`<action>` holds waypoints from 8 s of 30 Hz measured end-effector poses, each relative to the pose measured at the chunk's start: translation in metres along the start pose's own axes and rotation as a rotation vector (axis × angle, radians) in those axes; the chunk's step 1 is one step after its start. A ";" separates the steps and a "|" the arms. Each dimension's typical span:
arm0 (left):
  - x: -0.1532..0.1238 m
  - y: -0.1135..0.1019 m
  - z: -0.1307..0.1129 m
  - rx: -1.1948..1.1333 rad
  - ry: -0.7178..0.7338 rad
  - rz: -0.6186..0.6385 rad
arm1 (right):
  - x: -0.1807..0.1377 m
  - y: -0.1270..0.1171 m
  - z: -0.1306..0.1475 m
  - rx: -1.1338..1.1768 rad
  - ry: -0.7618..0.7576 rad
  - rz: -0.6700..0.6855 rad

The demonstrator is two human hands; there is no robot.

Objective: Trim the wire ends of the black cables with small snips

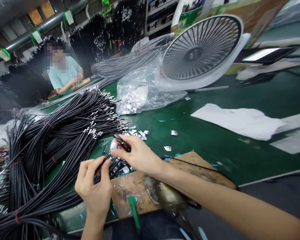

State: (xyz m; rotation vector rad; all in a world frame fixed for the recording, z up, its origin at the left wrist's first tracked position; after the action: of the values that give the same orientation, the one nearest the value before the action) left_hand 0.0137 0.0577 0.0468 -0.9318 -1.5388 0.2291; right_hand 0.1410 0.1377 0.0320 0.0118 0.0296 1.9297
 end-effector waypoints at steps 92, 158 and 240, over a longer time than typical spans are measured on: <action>-0.014 -0.009 0.020 -0.559 -0.344 -0.180 | -0.023 0.012 0.025 -0.278 -0.389 0.093; -0.004 -0.015 0.004 -0.317 -0.271 -0.206 | -0.024 0.009 0.024 -0.250 -0.325 0.029; -0.009 0.000 0.014 -0.315 -0.304 -0.001 | -0.016 0.012 0.018 -0.099 -0.212 0.108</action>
State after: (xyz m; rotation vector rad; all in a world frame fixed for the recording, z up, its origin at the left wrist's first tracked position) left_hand 0.0005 0.0573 0.0371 -1.1835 -1.8925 0.1325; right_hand 0.1361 0.1185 0.0499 0.1538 -0.2122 2.0261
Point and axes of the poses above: each hand's wrist, its own x-axis towards the middle knuckle, its own y-axis out of the palm, z = x × y, the point moved 6 cm from there along x, towards the middle knuckle, and after that the axes turned 8 degrees about y, right-handed, at the moved point
